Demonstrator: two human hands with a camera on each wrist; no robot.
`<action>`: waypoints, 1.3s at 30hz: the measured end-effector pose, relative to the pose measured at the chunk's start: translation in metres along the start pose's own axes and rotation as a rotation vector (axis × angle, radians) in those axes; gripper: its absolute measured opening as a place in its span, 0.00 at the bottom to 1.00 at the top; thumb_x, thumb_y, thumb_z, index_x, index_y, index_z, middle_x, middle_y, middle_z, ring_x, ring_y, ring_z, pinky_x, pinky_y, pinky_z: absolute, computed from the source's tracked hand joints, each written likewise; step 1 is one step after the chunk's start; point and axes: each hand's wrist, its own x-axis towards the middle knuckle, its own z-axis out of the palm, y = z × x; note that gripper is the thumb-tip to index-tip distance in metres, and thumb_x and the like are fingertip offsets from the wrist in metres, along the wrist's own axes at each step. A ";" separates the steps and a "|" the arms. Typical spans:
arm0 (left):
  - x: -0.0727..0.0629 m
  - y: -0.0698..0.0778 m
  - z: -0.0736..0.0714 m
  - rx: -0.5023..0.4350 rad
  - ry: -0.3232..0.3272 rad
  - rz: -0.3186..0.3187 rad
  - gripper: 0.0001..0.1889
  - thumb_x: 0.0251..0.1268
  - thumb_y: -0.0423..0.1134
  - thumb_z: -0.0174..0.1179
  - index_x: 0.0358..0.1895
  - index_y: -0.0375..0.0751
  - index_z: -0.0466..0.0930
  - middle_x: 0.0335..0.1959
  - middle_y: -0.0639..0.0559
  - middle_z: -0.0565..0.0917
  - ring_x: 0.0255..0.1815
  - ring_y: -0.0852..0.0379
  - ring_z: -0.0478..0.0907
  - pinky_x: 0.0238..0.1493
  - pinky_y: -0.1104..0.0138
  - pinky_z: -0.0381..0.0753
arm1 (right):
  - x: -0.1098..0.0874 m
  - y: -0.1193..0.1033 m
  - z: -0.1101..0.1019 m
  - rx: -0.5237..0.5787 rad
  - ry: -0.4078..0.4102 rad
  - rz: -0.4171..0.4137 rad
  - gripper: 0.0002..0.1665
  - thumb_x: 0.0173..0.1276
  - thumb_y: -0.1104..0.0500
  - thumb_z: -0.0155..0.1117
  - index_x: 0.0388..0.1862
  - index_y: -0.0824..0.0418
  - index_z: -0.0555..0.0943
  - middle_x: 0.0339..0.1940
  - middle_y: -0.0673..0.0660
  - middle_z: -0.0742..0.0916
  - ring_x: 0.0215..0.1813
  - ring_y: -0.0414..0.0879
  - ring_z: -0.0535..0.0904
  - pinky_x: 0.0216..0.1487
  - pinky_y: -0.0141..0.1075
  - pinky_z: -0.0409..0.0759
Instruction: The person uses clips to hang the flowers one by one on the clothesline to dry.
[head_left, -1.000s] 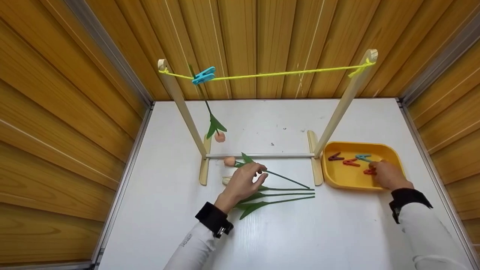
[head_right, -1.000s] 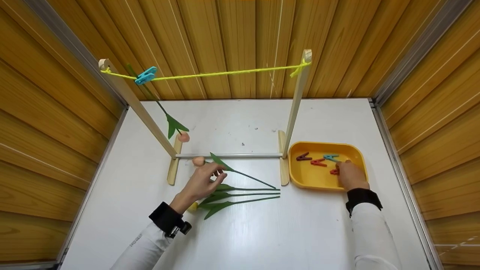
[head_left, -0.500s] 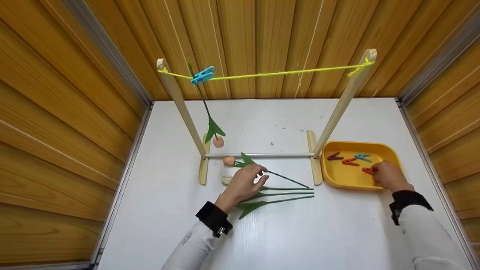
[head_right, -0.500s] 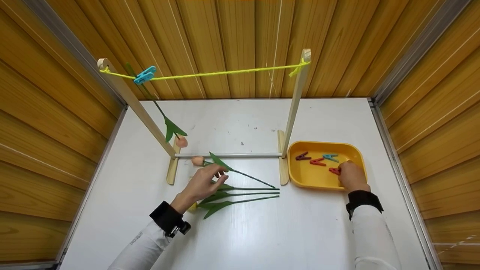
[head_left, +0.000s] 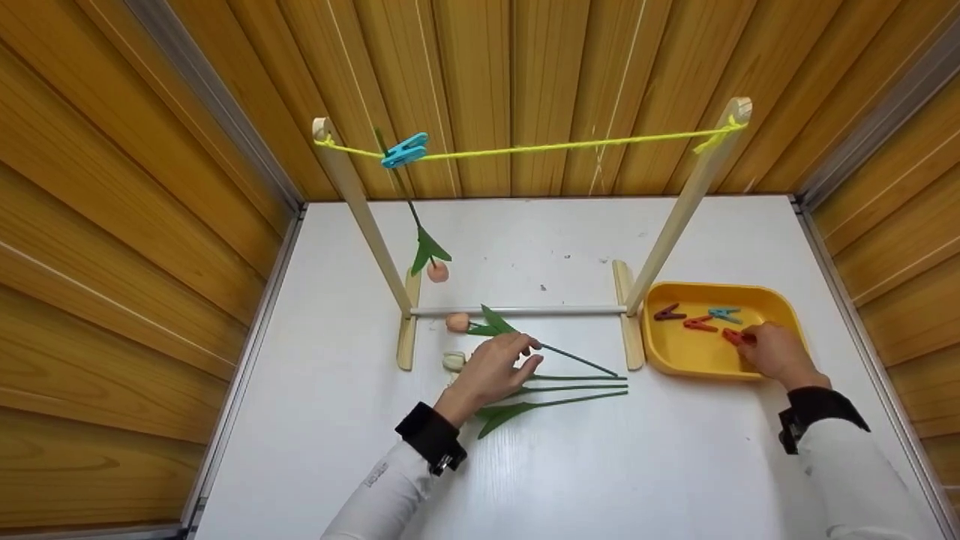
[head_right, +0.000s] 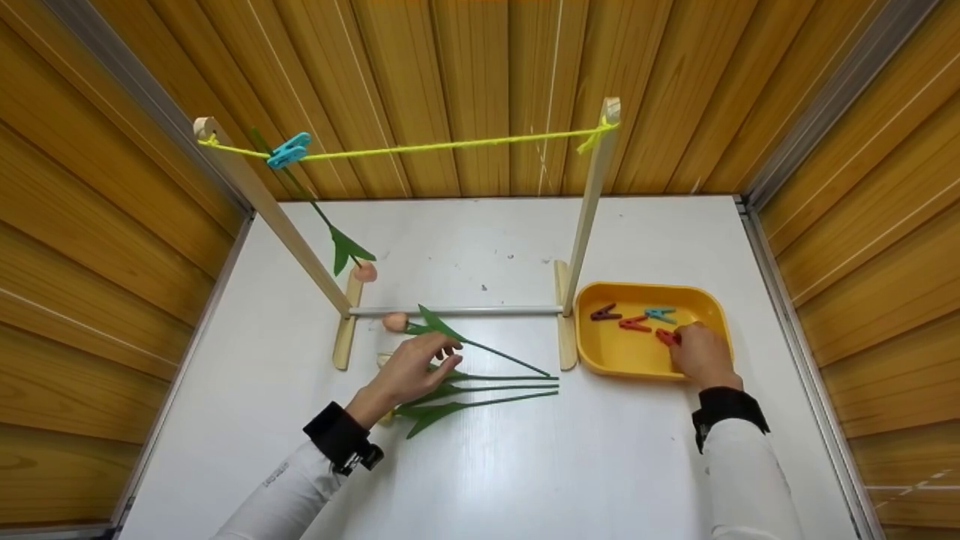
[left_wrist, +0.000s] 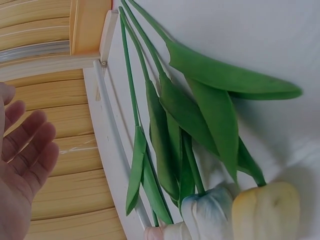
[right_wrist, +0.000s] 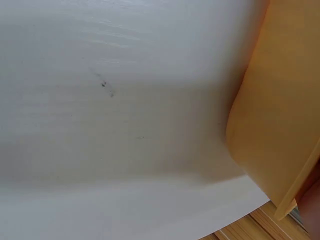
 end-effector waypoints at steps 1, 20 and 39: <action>0.000 0.000 0.000 0.000 -0.007 -0.001 0.11 0.75 0.47 0.54 0.48 0.45 0.80 0.37 0.51 0.86 0.38 0.58 0.84 0.37 0.66 0.81 | 0.000 -0.002 0.001 0.004 0.006 0.007 0.25 0.70 0.60 0.61 0.54 0.82 0.75 0.43 0.77 0.80 0.35 0.58 0.74 0.36 0.39 0.75; -0.002 0.006 0.011 0.063 -0.078 0.003 0.10 0.74 0.47 0.54 0.47 0.49 0.80 0.38 0.56 0.86 0.40 0.60 0.83 0.43 0.67 0.82 | -0.011 -0.069 -0.018 0.046 0.470 -0.318 0.22 0.61 0.67 0.70 0.52 0.78 0.80 0.30 0.65 0.75 0.27 0.50 0.70 0.26 0.31 0.65; -0.013 0.012 0.028 0.145 -0.150 0.075 0.10 0.72 0.47 0.57 0.43 0.48 0.85 0.34 0.56 0.86 0.35 0.60 0.83 0.38 0.68 0.80 | -0.014 -0.132 -0.025 -0.022 0.658 -0.635 0.19 0.49 0.74 0.77 0.43 0.73 0.86 0.27 0.57 0.73 0.31 0.43 0.67 0.31 0.25 0.62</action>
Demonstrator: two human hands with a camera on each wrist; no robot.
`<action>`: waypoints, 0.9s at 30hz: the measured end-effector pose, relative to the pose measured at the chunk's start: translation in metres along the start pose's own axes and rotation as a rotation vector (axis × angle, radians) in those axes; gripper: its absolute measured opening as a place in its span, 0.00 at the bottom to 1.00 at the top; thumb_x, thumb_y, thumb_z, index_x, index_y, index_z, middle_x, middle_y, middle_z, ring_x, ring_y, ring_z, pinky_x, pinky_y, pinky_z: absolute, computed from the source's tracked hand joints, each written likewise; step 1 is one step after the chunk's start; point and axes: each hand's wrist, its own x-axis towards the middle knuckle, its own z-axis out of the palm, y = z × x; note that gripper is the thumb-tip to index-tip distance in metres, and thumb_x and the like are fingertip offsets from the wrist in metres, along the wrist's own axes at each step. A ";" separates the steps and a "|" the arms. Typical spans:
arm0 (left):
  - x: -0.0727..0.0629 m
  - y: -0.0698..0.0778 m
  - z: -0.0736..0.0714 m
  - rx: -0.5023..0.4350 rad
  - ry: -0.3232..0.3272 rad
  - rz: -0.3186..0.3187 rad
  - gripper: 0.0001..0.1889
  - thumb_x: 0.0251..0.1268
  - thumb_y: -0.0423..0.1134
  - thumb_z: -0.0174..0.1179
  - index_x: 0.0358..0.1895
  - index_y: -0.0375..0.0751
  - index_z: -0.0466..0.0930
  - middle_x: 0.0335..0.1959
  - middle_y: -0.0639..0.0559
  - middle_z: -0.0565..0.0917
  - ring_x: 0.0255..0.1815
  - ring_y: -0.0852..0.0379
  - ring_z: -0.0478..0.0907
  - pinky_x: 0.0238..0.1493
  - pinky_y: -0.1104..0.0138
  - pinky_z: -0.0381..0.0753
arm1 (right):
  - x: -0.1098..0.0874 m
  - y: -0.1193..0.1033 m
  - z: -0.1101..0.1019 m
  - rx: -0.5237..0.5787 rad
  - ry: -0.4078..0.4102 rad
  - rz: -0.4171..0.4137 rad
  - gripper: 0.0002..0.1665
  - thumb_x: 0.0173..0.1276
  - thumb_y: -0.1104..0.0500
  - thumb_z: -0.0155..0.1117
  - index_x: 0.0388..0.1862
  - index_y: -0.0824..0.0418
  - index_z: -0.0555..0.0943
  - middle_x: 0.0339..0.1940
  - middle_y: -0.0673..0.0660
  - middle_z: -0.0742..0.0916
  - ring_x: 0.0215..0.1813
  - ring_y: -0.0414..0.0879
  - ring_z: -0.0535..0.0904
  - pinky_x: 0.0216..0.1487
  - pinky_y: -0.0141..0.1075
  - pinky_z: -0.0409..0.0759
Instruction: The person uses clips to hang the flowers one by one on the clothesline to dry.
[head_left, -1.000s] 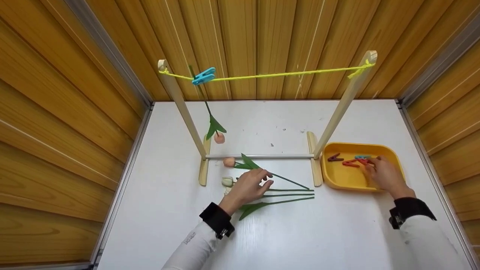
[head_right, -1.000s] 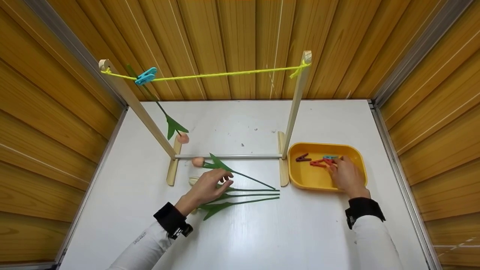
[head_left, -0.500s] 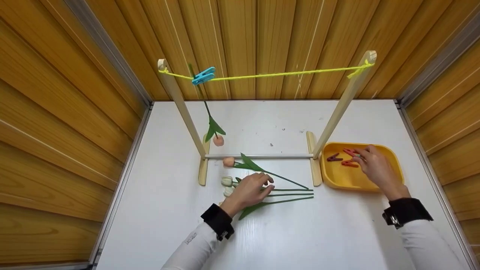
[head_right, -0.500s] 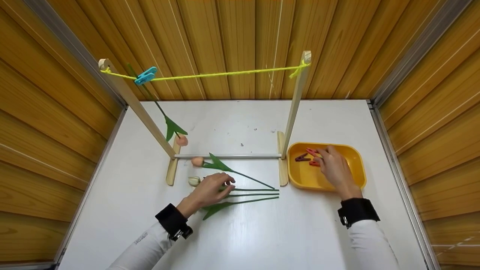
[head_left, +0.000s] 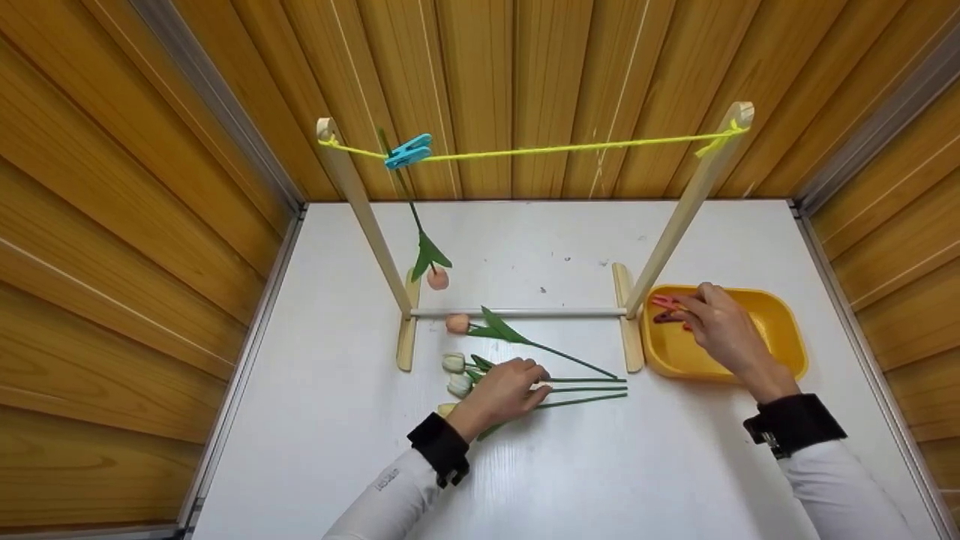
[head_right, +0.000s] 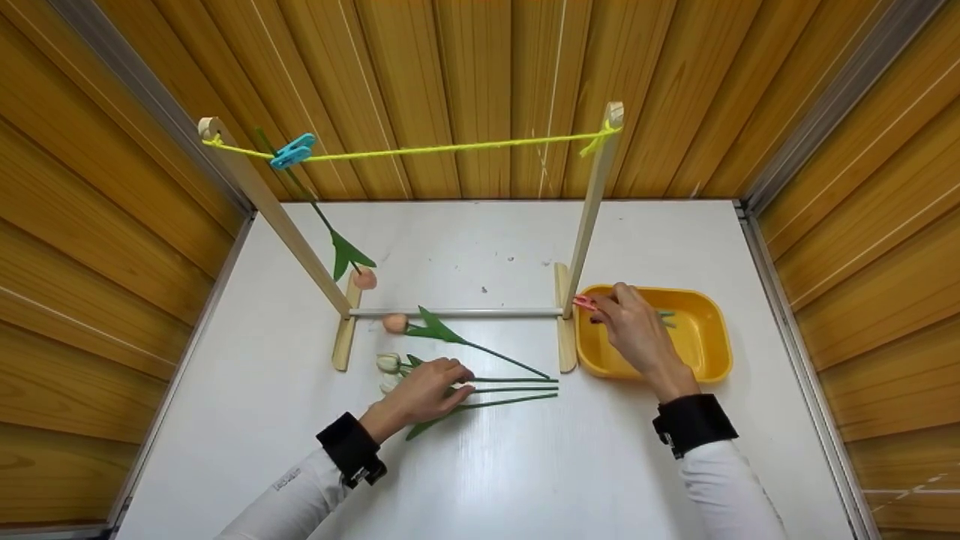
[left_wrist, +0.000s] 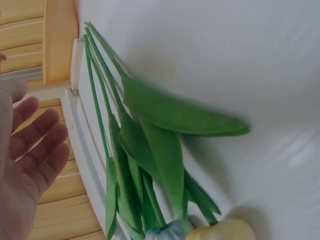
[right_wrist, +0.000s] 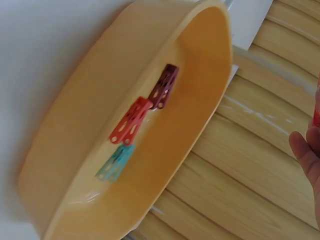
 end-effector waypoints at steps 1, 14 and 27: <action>-0.001 0.001 0.001 0.013 -0.001 0.008 0.10 0.72 0.48 0.58 0.43 0.48 0.86 0.34 0.56 0.86 0.35 0.60 0.83 0.38 0.68 0.80 | 0.002 -0.002 0.001 -0.004 0.001 -0.010 0.19 0.49 0.74 0.77 0.43 0.73 0.86 0.28 0.57 0.73 0.31 0.43 0.68 0.31 0.25 0.63; -0.009 0.008 0.018 0.110 -0.113 0.071 0.10 0.71 0.47 0.57 0.45 0.49 0.86 0.37 0.57 0.85 0.37 0.60 0.83 0.41 0.69 0.81 | 0.017 -0.024 0.009 -0.008 -0.013 -0.002 0.18 0.53 0.68 0.76 0.45 0.67 0.87 0.27 0.56 0.76 0.30 0.44 0.68 0.28 0.34 0.69; -0.013 0.011 0.030 0.143 -0.160 0.060 0.07 0.70 0.44 0.59 0.43 0.49 0.84 0.37 0.56 0.83 0.38 0.60 0.81 0.40 0.70 0.81 | 0.026 -0.036 0.013 0.029 -0.030 0.036 0.17 0.57 0.67 0.73 0.47 0.66 0.87 0.28 0.55 0.78 0.30 0.44 0.71 0.30 0.33 0.74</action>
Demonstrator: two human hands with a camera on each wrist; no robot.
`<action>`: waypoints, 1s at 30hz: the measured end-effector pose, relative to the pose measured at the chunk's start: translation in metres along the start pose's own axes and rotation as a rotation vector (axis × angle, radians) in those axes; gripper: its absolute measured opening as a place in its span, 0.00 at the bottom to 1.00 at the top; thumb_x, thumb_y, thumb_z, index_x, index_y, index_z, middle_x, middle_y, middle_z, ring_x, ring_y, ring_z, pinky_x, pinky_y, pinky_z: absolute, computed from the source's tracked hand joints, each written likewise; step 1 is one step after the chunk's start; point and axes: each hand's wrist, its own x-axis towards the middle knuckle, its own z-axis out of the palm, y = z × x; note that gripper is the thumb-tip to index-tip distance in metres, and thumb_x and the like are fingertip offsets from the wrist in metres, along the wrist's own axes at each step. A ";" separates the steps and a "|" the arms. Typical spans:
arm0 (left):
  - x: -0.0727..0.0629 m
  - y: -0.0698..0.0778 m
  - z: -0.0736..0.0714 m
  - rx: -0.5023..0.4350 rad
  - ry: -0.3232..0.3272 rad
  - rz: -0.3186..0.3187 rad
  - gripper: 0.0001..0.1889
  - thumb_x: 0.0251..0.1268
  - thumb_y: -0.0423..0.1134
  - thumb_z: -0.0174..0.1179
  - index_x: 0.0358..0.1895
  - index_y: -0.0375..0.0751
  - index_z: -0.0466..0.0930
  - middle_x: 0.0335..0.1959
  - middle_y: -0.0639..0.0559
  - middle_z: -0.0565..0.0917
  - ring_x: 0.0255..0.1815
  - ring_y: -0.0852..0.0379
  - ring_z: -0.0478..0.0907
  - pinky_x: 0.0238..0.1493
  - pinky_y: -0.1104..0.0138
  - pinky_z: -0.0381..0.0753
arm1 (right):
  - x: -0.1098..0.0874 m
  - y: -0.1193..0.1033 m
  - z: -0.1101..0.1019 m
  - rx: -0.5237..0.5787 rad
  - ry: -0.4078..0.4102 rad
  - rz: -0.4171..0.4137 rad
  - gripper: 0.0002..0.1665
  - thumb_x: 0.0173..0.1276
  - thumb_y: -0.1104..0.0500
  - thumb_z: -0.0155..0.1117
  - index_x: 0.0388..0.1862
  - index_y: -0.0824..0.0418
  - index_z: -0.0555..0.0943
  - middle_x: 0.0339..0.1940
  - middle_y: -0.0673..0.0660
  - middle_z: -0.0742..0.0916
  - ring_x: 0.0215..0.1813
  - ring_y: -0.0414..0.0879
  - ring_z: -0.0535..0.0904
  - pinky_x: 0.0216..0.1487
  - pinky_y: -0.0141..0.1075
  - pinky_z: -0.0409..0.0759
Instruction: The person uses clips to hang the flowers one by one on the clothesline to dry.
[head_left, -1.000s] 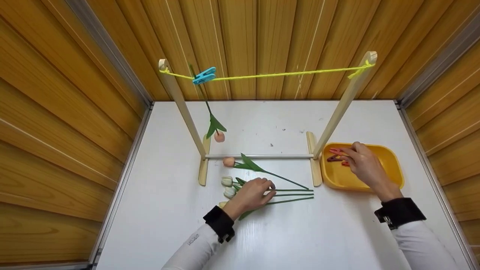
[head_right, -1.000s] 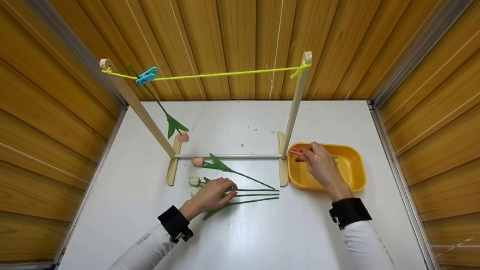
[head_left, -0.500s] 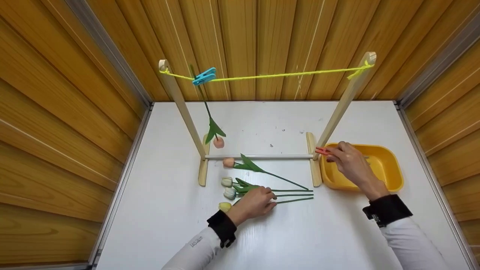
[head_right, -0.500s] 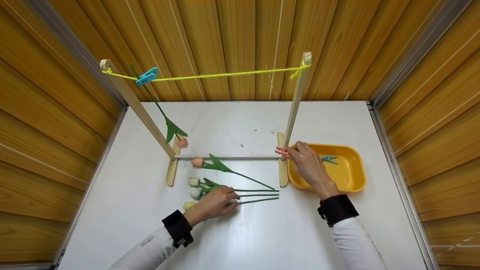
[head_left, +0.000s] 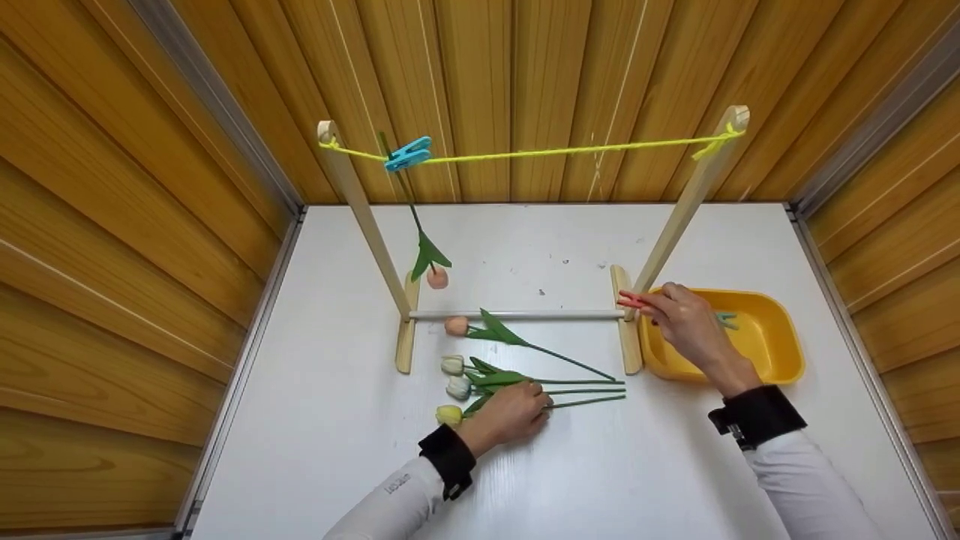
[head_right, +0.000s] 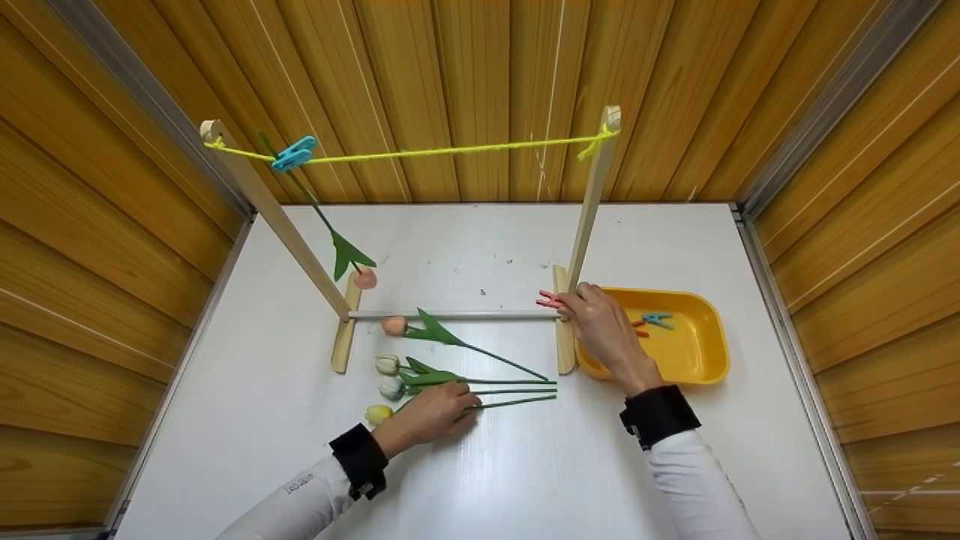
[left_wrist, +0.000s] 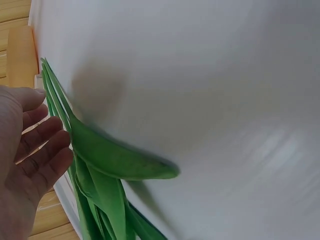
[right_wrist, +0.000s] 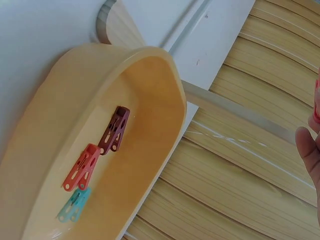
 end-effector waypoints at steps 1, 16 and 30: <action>0.000 0.000 0.001 0.005 0.009 0.003 0.06 0.70 0.43 0.59 0.42 0.49 0.84 0.36 0.56 0.83 0.38 0.60 0.81 0.40 0.70 0.80 | 0.000 -0.001 0.000 0.001 -0.004 0.005 0.17 0.58 0.66 0.73 0.48 0.65 0.87 0.28 0.55 0.78 0.30 0.44 0.71 0.30 0.33 0.73; 0.000 0.010 0.016 0.206 0.064 -0.020 0.05 0.62 0.38 0.62 0.41 0.48 0.81 0.35 0.55 0.81 0.35 0.58 0.78 0.31 0.71 0.78 | 0.003 -0.006 0.005 0.059 0.012 -0.011 0.15 0.58 0.66 0.73 0.46 0.66 0.87 0.28 0.55 0.78 0.32 0.43 0.70 0.32 0.28 0.70; 0.003 0.013 0.018 0.260 0.076 -0.042 0.05 0.59 0.34 0.60 0.36 0.48 0.82 0.34 0.55 0.81 0.34 0.59 0.77 0.28 0.73 0.78 | -0.001 -0.006 0.006 0.084 -0.015 0.025 0.14 0.59 0.67 0.72 0.46 0.66 0.86 0.29 0.54 0.79 0.31 0.41 0.70 0.32 0.26 0.70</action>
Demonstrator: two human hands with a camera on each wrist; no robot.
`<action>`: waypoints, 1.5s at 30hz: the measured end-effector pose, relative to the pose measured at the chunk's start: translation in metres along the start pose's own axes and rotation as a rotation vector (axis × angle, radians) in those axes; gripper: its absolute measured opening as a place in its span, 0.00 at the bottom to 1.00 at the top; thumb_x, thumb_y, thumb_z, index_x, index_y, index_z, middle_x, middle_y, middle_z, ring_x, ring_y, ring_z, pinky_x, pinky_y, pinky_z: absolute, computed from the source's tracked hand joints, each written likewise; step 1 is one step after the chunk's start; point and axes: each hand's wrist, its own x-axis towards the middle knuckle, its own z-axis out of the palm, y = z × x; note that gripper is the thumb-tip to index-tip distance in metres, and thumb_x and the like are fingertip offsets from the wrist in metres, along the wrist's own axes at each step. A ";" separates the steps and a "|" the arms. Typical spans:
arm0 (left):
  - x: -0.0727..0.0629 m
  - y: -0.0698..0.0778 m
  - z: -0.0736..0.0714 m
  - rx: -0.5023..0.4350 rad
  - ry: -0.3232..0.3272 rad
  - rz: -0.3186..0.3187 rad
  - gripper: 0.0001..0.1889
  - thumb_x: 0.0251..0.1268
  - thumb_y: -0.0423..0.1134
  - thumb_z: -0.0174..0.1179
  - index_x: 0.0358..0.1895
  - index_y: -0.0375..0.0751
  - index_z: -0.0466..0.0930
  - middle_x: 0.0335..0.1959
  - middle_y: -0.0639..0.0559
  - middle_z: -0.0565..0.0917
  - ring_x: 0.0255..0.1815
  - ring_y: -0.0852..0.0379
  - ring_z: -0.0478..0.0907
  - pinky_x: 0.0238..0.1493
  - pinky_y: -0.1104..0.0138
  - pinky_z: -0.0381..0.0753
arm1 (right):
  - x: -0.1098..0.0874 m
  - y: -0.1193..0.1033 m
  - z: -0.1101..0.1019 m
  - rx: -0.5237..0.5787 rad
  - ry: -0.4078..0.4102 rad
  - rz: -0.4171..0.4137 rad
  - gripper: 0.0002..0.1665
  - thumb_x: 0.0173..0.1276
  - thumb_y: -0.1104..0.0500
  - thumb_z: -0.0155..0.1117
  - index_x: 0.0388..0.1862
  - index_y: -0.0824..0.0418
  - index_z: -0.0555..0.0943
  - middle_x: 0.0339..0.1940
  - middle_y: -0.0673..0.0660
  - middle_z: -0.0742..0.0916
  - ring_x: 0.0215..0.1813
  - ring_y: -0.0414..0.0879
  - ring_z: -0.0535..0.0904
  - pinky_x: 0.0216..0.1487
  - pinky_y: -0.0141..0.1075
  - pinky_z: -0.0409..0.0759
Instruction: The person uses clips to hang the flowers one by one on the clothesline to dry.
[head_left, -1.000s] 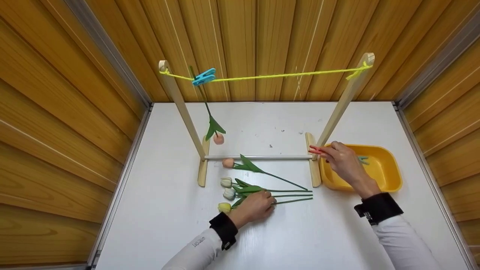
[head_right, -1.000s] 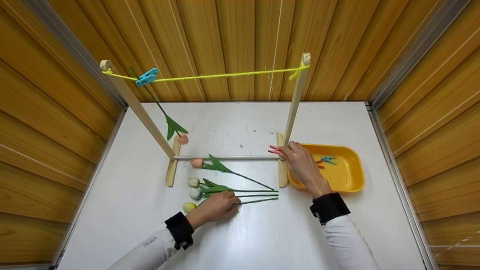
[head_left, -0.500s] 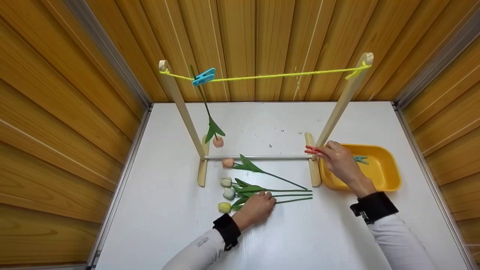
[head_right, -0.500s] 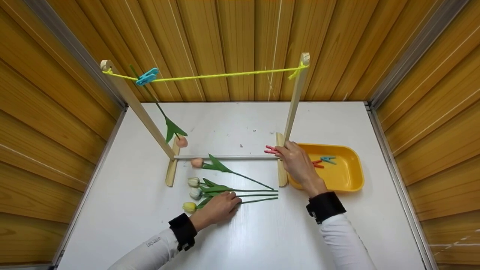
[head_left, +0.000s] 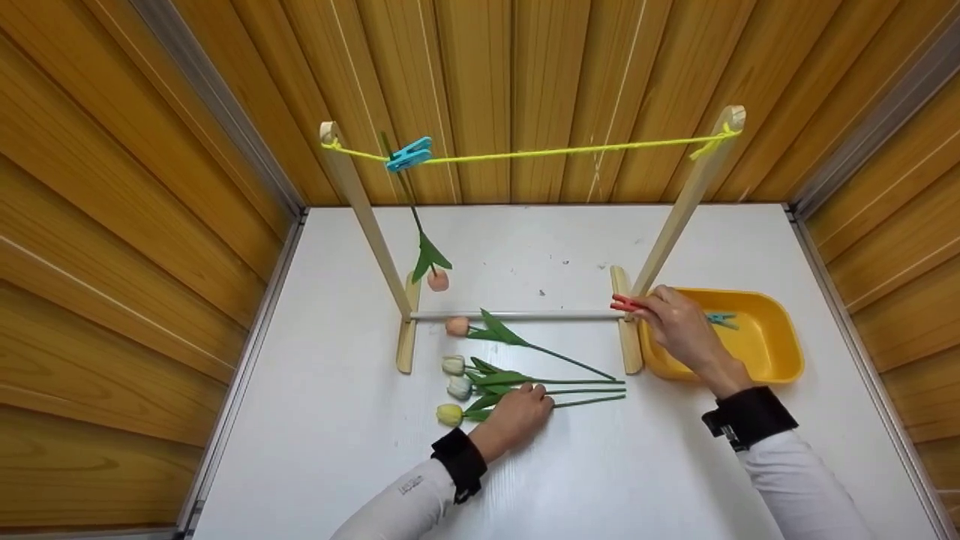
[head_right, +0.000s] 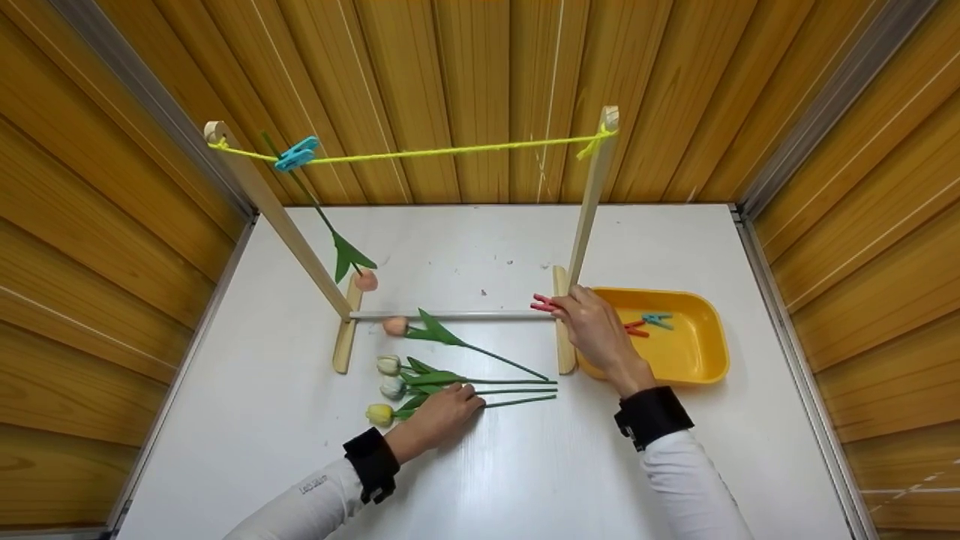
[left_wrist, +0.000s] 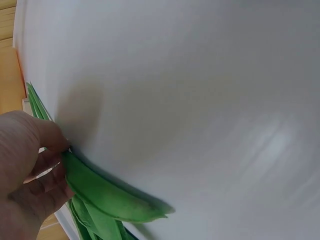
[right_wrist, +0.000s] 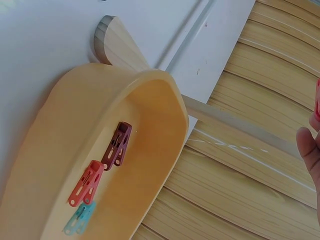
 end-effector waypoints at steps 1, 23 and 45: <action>-0.001 0.000 0.000 -0.010 -0.013 -0.003 0.05 0.59 0.34 0.61 0.37 0.48 0.82 0.34 0.55 0.81 0.35 0.59 0.77 0.28 0.72 0.78 | 0.000 0.000 0.001 0.000 0.003 0.000 0.14 0.59 0.67 0.72 0.45 0.66 0.86 0.29 0.54 0.79 0.31 0.41 0.70 0.32 0.26 0.71; -0.001 -0.015 -0.017 -0.323 -0.100 -0.108 0.12 0.62 0.29 0.58 0.46 0.46 0.79 0.38 0.54 0.85 0.37 0.57 0.84 0.38 0.69 0.82 | -0.008 0.010 0.000 0.010 -0.039 0.029 0.10 0.64 0.65 0.69 0.44 0.65 0.85 0.32 0.54 0.80 0.33 0.42 0.73 0.35 0.30 0.76; 0.012 -0.066 -0.053 -0.548 0.131 -0.295 0.11 0.73 0.29 0.48 0.52 0.42 0.75 0.45 0.47 0.88 0.44 0.52 0.86 0.44 0.60 0.84 | -0.011 0.013 0.006 0.019 -0.002 0.027 0.12 0.61 0.67 0.71 0.43 0.67 0.85 0.29 0.53 0.78 0.31 0.41 0.69 0.33 0.25 0.67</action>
